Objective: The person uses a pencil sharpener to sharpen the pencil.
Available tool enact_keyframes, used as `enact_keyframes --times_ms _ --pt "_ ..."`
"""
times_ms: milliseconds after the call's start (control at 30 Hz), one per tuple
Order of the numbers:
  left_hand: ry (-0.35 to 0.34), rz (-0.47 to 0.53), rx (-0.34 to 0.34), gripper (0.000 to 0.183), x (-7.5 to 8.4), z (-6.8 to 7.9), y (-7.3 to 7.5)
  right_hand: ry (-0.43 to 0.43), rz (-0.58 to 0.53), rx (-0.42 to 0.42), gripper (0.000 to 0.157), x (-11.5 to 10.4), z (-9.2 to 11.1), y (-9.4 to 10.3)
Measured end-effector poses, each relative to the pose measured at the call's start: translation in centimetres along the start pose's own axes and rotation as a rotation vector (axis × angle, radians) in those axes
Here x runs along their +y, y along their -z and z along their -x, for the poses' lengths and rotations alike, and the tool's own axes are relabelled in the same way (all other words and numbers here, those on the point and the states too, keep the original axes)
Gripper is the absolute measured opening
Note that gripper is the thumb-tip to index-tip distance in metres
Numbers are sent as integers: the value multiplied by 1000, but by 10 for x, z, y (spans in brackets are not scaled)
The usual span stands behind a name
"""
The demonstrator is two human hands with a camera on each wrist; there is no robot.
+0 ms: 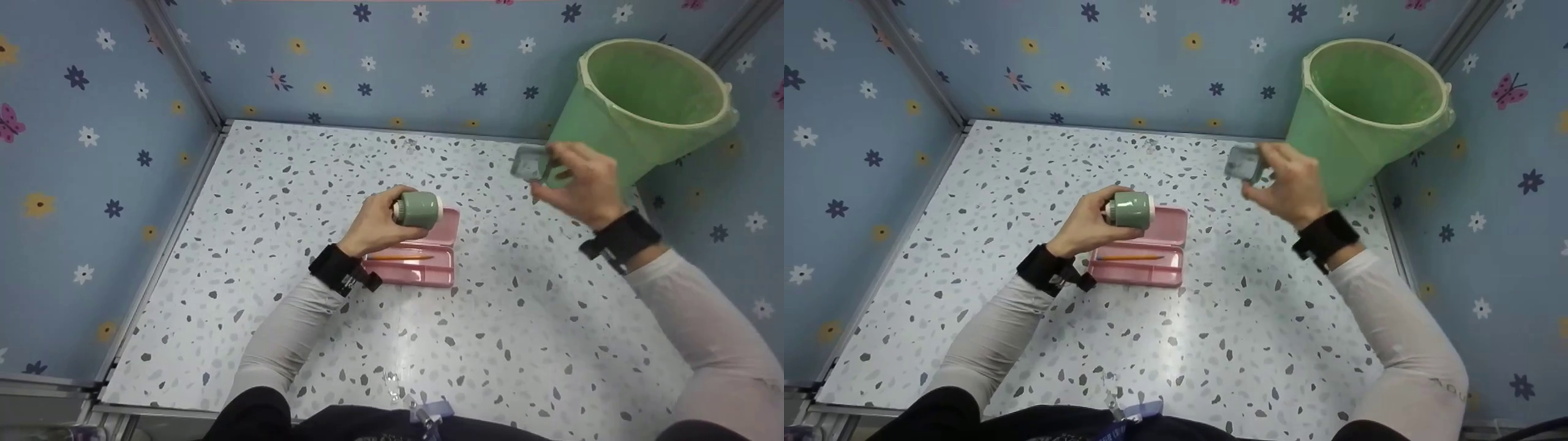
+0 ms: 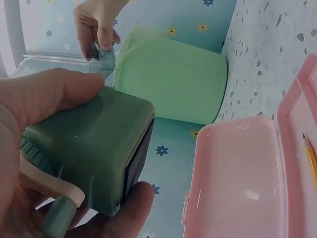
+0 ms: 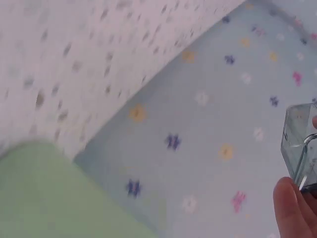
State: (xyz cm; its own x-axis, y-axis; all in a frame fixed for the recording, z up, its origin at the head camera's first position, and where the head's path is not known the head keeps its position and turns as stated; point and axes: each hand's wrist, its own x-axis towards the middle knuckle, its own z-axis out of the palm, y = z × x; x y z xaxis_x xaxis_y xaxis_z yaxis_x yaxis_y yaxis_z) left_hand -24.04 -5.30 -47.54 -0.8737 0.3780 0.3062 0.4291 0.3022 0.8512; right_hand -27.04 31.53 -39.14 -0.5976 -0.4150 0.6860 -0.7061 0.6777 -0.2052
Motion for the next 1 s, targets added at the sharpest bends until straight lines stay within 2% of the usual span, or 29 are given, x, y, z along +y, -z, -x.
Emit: enact_keyframes --times_ms 133,233,333,467,567,700,867,1000 --pt "-30 99 0 66 19 4 6 -8 -300 -110 58 -38 21 -44" --pt "-63 156 -21 64 32 6 8 -13 -421 -148 57 -59 29 -67" --pt "-66 158 -28 65 24 4 2 -35 -504 -160 57 -73 31 -81" --pt "-50 123 -36 67 8 1 -6 -67 -592 -162 55 -88 29 -89" --pt "-61 117 -46 66 3 2 -9 -97 -655 -170 53 -96 29 -90" --pt "-75 143 -54 65 1 2 -10 -141 -717 -181 51 -100 31 -93" --pt "-86 176 -98 64 2 1 -15 -175 -769 -218 54 -101 37 -98" --pt "-97 158 -132 62 3 1 -22 -192 -793 -252 51 -103 41 -104"
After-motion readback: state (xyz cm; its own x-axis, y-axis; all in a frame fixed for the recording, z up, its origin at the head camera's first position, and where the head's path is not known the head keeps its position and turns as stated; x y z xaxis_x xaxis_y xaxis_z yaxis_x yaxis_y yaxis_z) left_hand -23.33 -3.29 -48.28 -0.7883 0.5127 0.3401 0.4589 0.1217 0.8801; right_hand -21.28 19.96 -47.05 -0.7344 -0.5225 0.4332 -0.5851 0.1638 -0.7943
